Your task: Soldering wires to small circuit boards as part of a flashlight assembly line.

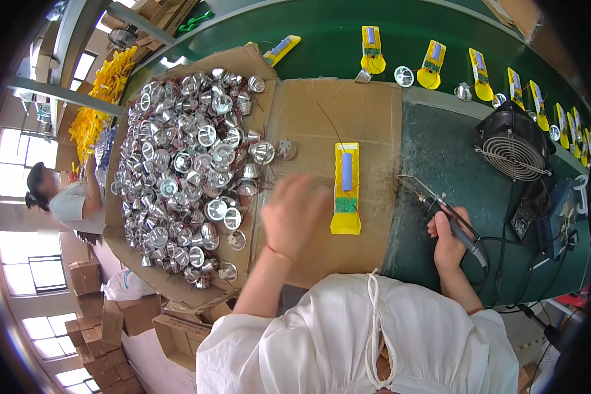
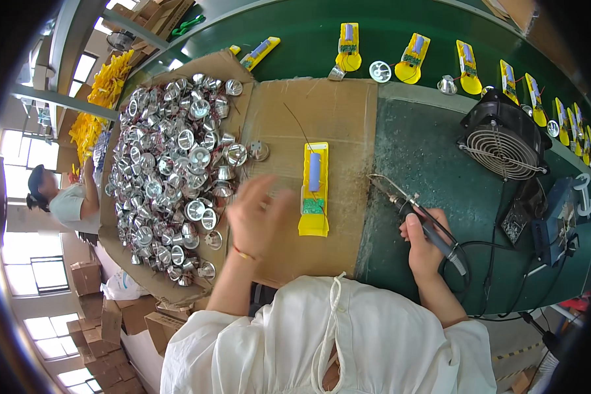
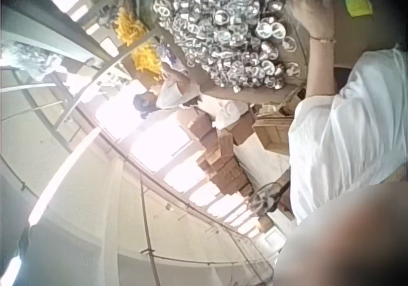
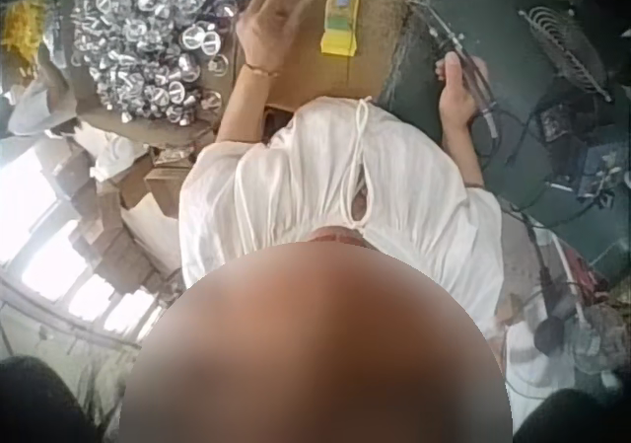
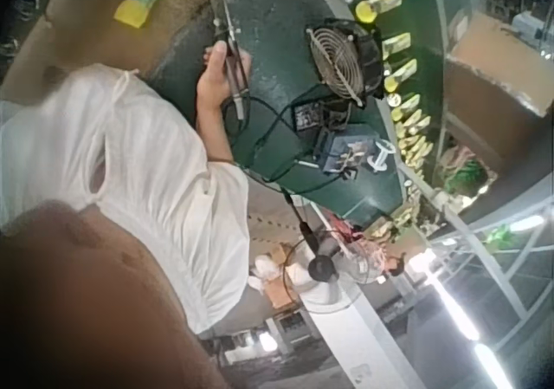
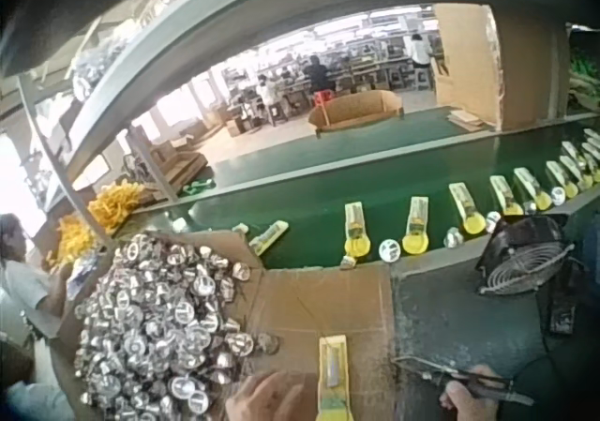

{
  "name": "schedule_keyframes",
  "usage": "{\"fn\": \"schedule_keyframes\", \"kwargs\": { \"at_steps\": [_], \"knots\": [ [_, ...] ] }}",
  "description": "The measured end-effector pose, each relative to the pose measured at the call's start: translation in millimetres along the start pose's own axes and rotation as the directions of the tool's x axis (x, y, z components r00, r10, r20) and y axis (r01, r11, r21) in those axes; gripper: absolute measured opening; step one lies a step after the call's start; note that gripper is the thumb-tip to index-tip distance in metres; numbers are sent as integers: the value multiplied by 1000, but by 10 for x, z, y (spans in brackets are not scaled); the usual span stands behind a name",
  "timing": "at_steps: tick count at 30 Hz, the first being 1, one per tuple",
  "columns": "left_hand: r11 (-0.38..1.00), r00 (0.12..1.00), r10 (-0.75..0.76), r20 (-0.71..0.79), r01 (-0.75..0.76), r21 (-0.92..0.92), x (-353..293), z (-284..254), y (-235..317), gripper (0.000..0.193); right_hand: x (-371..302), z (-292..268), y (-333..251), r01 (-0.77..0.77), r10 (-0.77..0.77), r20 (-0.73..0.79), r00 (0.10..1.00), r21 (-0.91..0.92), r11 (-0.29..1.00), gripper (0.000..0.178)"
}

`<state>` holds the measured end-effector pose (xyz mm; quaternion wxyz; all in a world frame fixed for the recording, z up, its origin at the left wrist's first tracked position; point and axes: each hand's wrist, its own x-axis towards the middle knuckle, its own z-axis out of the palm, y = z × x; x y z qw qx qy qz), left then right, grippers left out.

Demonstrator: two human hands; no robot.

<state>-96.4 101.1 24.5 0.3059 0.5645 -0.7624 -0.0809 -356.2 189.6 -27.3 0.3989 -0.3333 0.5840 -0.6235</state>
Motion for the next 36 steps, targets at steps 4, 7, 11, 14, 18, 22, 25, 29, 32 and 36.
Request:
{"fn": "schedule_keyframes", "kwargs": {
  "at_steps": [4, 7, 11, 14, 18, 22, 25, 29, 32, 36],
  "knots": [
    [956, 988, 21, -152, 25, 292, 220, -179, -473, 18, -66, 12, -34, 31, -31, 21, 999, -5, 1000, 16],
    [879, 999, 1, -54, 25, 476, 445, -39, -543, 8, -104, 41, -63, 28, -28, 35, 999, -5, 1000, 16],
    [703, 946, -289, 147, 105, 704, 695, -19, -481, 14, -171, 40, -115, 28, -28, 67, 997, -2, 1000, 15],
    [934, 995, -70, -70, 90, 346, 502, -230, -446, 15, -229, 25, -151, 11, -11, 41, 999, -10, 1000, 14],
    [907, 987, -160, 33, 160, -390, -78, -269, -286, 18, -246, 44, -173, 36, -35, 90, 995, -9, 999, 16],
    [539, 788, -489, 375, 611, -580, -398, -95, -15, 18, -294, 130, -170, 61, -72, 193, 979, 65, 996, 17],
    [738, 876, -313, 368, 468, -486, -513, -65, 117, 50, -368, 178, -162, 78, -81, 271, 959, 20, 997, 17],
    [677, 756, -386, 529, 621, -394, -571, -42, 118, 47, -405, 199, -153, 155, -120, 331, 936, -79, 985, 18],
    [520, 680, -421, 600, 723, -455, -573, 18, 63, 29, -404, 209, -154, 86, -47, 309, 950, -115, 990, 18],
    [559, 720, -456, 524, 689, -462, -562, 112, 52, 19, -390, 234, -163, 197, -147, 362, 920, -105, 975, 16]
  ]
}}
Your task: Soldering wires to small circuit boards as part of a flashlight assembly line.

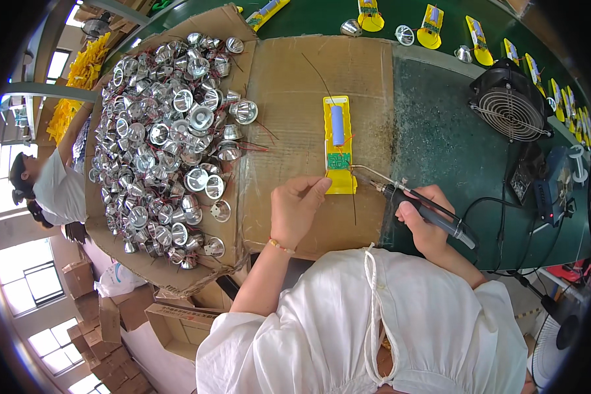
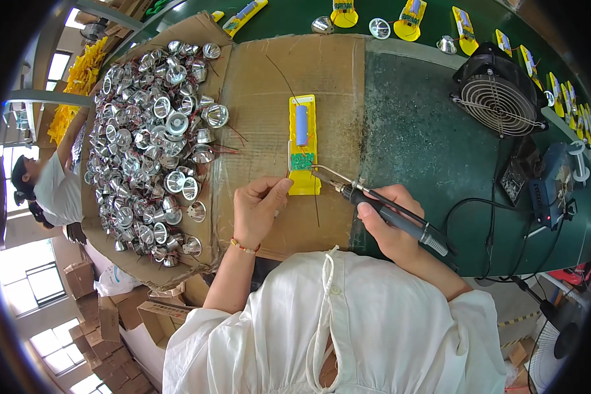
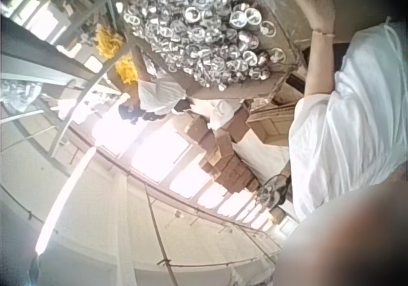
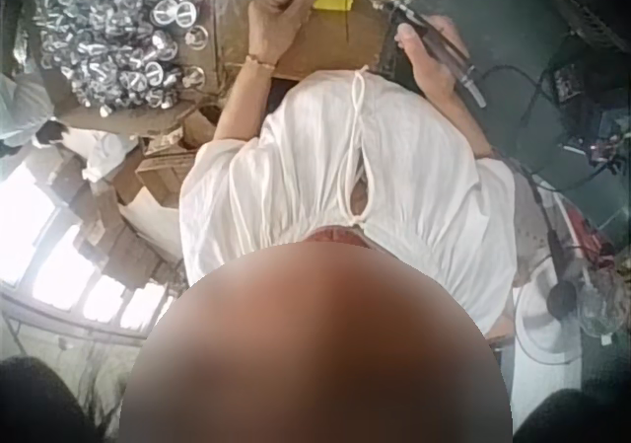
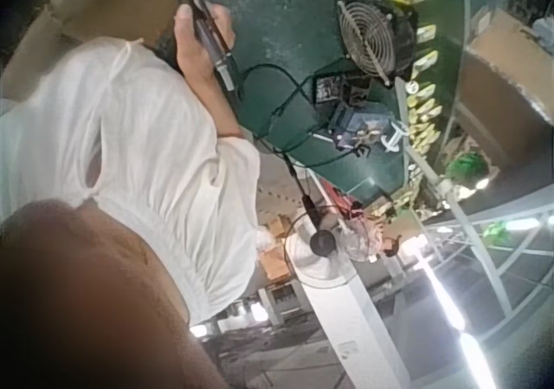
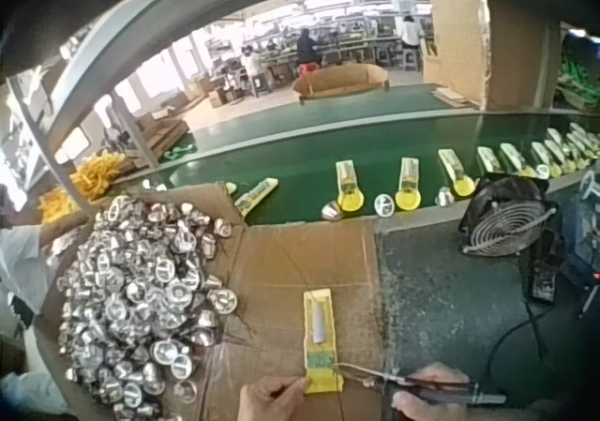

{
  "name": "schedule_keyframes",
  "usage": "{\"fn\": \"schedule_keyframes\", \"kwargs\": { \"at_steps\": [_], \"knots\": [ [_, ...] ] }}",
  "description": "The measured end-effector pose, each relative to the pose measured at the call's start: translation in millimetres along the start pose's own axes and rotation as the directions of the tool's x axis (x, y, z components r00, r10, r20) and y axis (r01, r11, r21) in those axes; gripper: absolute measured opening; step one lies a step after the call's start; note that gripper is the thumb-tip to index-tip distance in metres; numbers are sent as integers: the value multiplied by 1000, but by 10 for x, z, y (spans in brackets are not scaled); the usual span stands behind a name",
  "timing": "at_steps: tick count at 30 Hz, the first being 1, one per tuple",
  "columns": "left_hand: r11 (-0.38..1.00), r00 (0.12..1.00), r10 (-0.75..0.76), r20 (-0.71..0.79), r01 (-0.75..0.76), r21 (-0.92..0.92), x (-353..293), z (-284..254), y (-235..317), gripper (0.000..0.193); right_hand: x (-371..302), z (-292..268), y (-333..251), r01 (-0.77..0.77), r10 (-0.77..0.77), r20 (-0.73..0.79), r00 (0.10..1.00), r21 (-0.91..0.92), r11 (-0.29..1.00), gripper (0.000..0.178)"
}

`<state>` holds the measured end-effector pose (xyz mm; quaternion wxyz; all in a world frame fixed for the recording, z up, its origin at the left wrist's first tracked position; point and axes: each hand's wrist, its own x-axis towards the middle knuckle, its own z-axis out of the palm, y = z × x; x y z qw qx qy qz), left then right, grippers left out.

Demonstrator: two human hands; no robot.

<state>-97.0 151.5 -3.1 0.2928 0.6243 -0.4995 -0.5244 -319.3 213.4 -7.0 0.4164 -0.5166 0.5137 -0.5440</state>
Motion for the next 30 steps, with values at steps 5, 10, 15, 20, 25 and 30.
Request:
{"fn": "schedule_keyframes", "kwargs": {
  "at_steps": [5, 10, 15, 20, 25, 30],
  "knots": [
    [950, 970, 229, -78, -205, 235, 39, 95, 9, 19, 39, 44, -4, -54, 52, -35, 998, -57, 997, 15],
    [898, 930, 351, -105, -303, 320, 48, 145, 15, 17, 69, 71, -11, -70, 70, -21, 997, -22, 997, 15],
    [879, 919, 372, -132, -303, 368, 44, 179, 17, 17, 94, 100, 0, -21, 21, -22, 1000, 24, 1000, 15],
    [929, 927, 331, -176, -287, 234, 72, 202, 9, 11, 134, 180, 28, -109, 112, -66, 991, 52, 993, 16],
    [919, 908, 374, -190, -335, 209, 84, 205, -3, 11, 170, 210, 45, -141, 145, -58, 988, 69, 988, 15],
    [927, 914, 359, -186, -326, 186, 92, 195, -6, 11, 186, 213, 28, -86, 89, -26, 996, 97, 992, 15]
  ]
}}
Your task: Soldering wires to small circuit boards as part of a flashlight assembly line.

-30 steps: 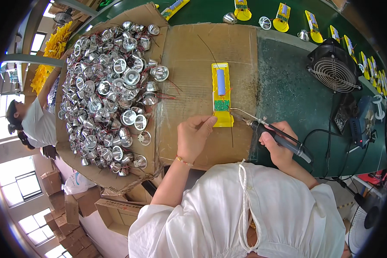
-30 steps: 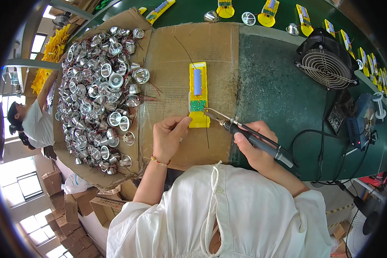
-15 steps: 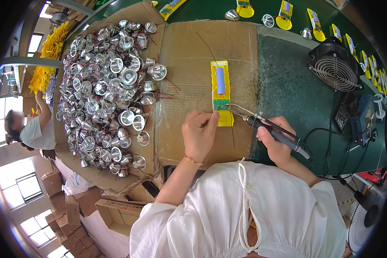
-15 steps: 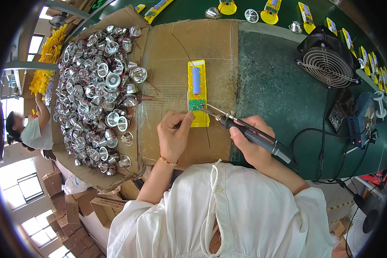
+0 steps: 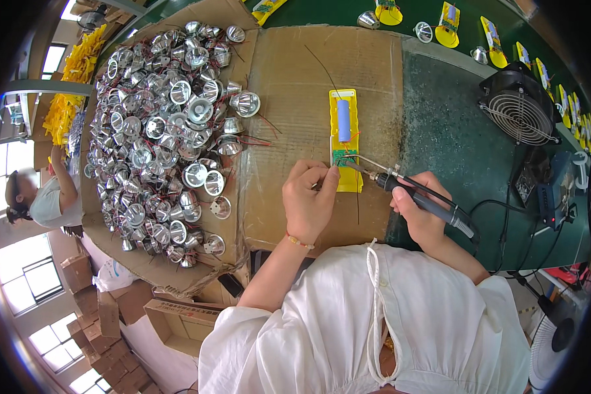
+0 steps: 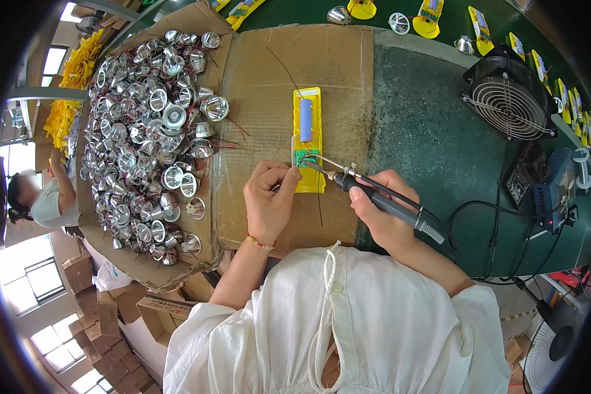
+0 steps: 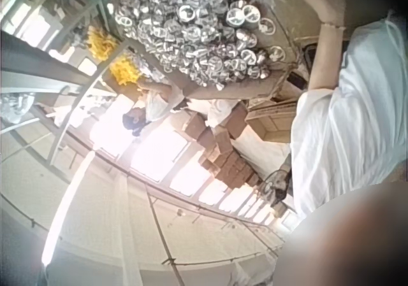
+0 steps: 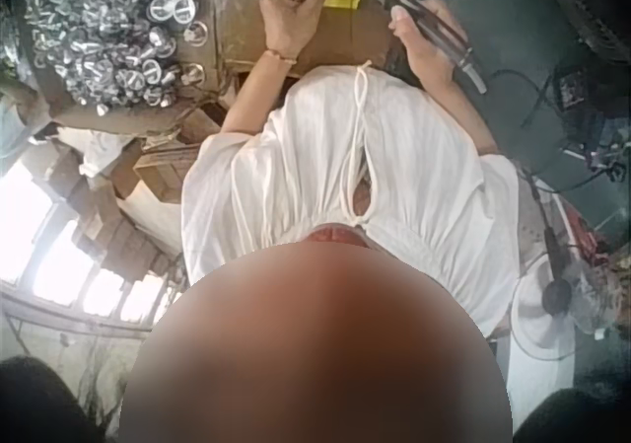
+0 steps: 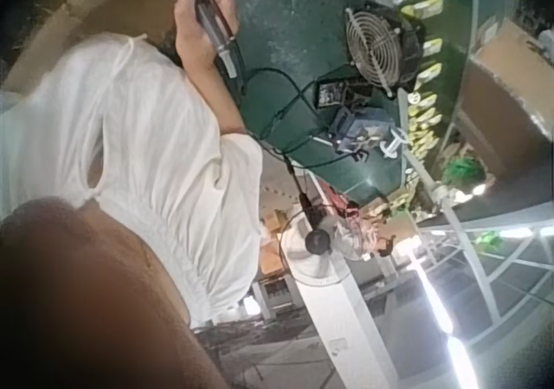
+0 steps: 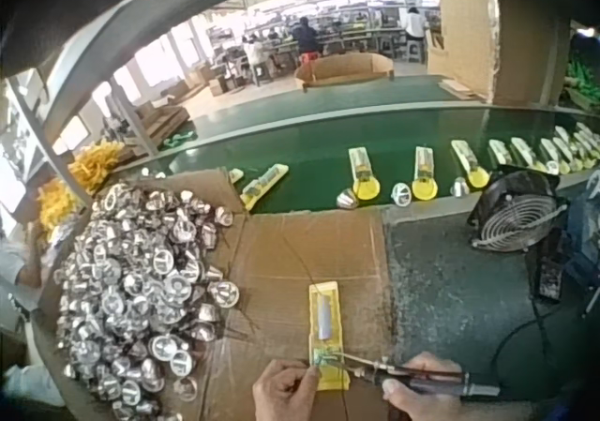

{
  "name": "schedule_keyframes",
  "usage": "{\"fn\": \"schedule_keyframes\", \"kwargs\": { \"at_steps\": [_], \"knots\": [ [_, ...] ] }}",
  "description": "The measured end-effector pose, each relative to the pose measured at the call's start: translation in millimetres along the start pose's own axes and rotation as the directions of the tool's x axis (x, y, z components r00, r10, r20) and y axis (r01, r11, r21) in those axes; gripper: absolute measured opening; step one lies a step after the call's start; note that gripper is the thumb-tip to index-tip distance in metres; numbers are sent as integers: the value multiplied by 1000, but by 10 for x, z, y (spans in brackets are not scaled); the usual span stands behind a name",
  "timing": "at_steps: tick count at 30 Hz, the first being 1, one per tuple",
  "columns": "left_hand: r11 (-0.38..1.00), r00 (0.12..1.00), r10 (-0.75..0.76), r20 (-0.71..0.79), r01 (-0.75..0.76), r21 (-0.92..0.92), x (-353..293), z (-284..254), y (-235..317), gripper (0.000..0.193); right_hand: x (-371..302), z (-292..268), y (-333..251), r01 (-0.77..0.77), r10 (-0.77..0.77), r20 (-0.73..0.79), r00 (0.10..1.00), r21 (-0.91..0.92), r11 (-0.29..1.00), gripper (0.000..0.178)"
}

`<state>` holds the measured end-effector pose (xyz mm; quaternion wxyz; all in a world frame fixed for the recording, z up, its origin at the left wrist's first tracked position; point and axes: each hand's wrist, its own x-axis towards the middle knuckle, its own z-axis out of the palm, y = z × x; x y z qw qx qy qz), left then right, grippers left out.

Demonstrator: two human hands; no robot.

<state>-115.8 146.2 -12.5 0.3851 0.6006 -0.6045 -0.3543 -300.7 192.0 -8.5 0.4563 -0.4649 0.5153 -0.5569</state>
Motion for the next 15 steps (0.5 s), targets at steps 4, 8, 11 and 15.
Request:
{"fn": "schedule_keyframes", "kwargs": {
  "at_steps": [4, 8, 11, 15],
  "knots": [
    [1000, 1000, -3, -4, 3, 0, 6, -5, 0, 12, -49, -12, -62, -125, 130, -72, 989, 77, 989, 16],
    [997, 998, -59, 24, 58, 42, 12, -12, 4, 11, -56, -59, -87, -82, 85, -70, 994, 45, 996, 17],
    [997, 998, -55, 22, 54, 50, 17, -15, 5, 12, -62, -73, -77, -79, 82, -55, 995, 46, 996, 17],
    [999, 1000, -11, 29, 10, 39, 20, -34, 13, 13, -70, -85, -60, -85, 86, -45, 995, 13, 996, 17]
  ]
}}
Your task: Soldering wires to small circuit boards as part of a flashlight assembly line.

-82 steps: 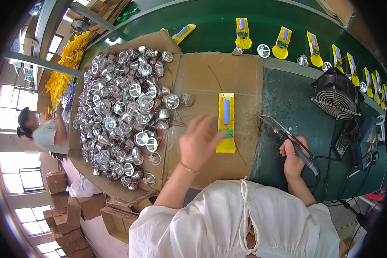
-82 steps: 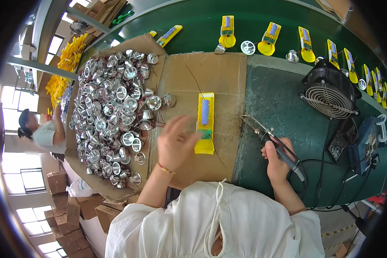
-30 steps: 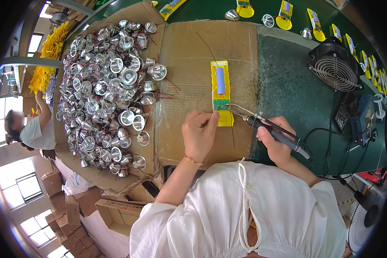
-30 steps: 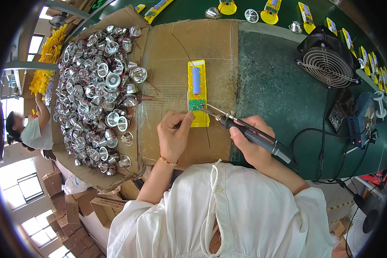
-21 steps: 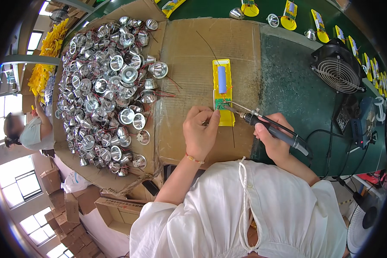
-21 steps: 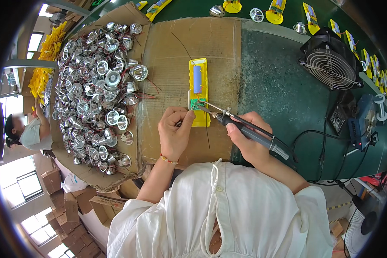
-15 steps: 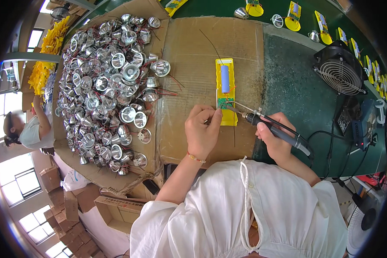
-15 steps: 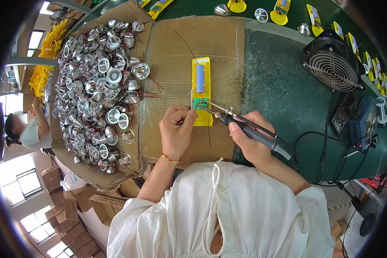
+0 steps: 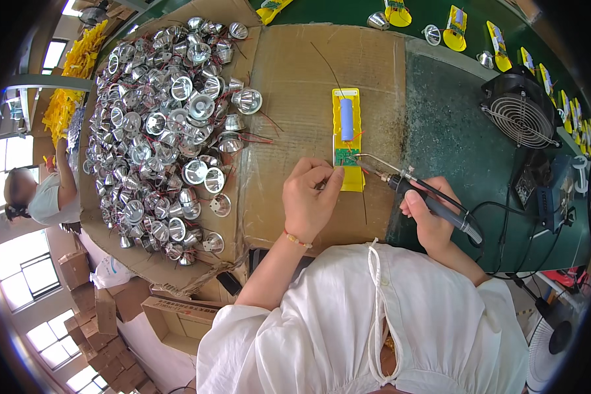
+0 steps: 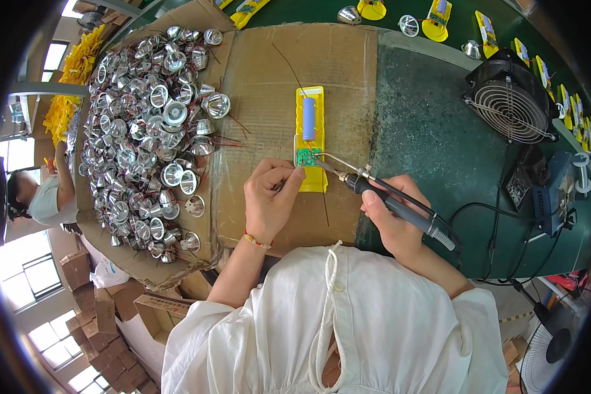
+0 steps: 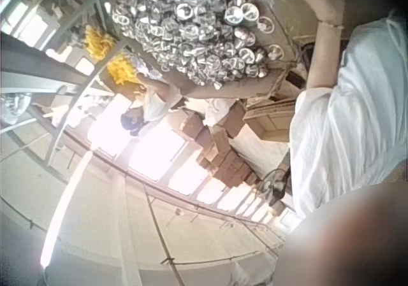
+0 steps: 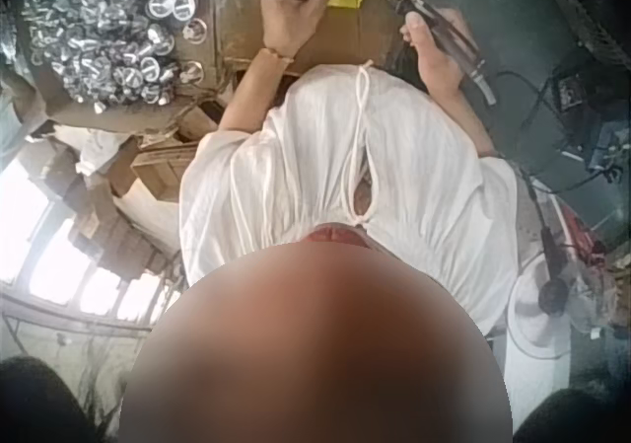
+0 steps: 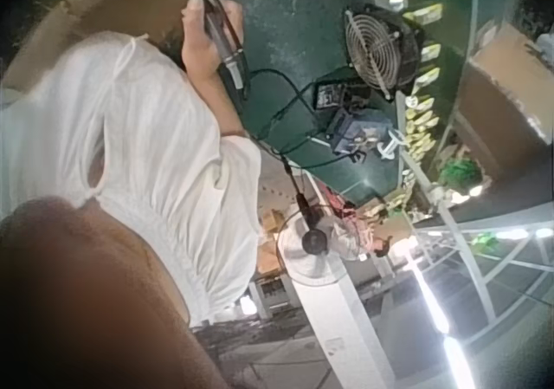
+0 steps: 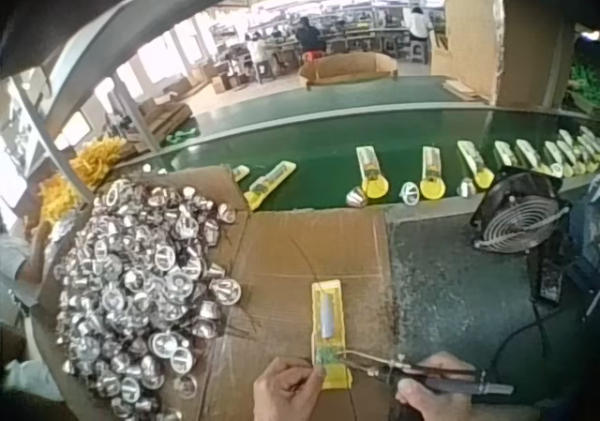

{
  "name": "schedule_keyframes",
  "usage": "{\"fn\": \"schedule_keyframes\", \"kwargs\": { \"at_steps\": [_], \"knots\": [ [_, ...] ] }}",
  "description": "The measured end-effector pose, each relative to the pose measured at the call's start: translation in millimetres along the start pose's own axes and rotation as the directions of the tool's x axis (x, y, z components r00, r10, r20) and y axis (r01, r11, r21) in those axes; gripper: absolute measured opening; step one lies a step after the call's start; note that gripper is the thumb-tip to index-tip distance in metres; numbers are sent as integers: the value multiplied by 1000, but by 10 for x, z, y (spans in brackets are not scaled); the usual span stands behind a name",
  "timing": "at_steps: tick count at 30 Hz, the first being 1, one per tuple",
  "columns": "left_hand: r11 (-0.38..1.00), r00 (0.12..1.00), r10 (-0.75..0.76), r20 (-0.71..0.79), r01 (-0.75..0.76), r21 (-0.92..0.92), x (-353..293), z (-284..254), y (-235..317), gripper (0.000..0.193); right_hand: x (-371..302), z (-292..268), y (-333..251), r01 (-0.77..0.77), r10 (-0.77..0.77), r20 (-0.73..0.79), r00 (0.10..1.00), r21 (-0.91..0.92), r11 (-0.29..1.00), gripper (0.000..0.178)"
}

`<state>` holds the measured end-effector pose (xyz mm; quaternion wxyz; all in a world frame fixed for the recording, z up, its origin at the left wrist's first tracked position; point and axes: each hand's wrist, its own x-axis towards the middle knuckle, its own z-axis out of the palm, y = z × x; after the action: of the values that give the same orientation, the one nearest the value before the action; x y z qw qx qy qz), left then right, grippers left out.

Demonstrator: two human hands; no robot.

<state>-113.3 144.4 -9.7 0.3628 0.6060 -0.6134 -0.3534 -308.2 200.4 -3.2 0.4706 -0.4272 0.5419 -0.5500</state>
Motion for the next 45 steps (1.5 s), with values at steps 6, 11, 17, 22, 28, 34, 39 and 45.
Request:
{"fn": "schedule_keyframes", "kwargs": {
  "at_steps": [6, 11, 17, 22, 28, 34, 39, 45],
  "knots": [
    [991, 992, 92, 86, -100, 85, 40, -47, 9, 13, -9, -10, 8, 4, -4, 2, 1000, -30, 1000, 16],
    [994, 991, 40, 129, -53, 100, 49, -40, 15, 12, -9, -10, 29, 1, 1, 17, 1000, -69, 998, 15],
    [992, 987, -38, 154, 19, 123, 58, -46, 67, 11, -25, -6, 24, 39, -38, -17, 999, 75, 996, 14],
    [995, 993, 15, 120, -27, 93, 47, -47, 45, 11, -16, -87, -6, 16, -11, -62, 998, 70, 997, 16],
    [990, 993, 45, 110, -59, 127, 69, -59, 104, 12, 26, -144, 72, -2, 8, -77, 997, 71, 997, 15],
    [993, 985, -75, 153, 60, 99, 28, -236, 316, 15, 94, -323, 104, 55, -38, -153, 987, 108, 993, 15],
    [943, 933, -74, 353, -50, 329, 529, -73, 235, 18, 172, -391, 159, -11, 22, -226, 974, 49, 999, 16],
    [963, 982, -21, 187, -30, 266, 2325, 517, 528, 30, 202, -442, 193, -135, 157, -263, 952, 100, 986, 14]
  ]
}}
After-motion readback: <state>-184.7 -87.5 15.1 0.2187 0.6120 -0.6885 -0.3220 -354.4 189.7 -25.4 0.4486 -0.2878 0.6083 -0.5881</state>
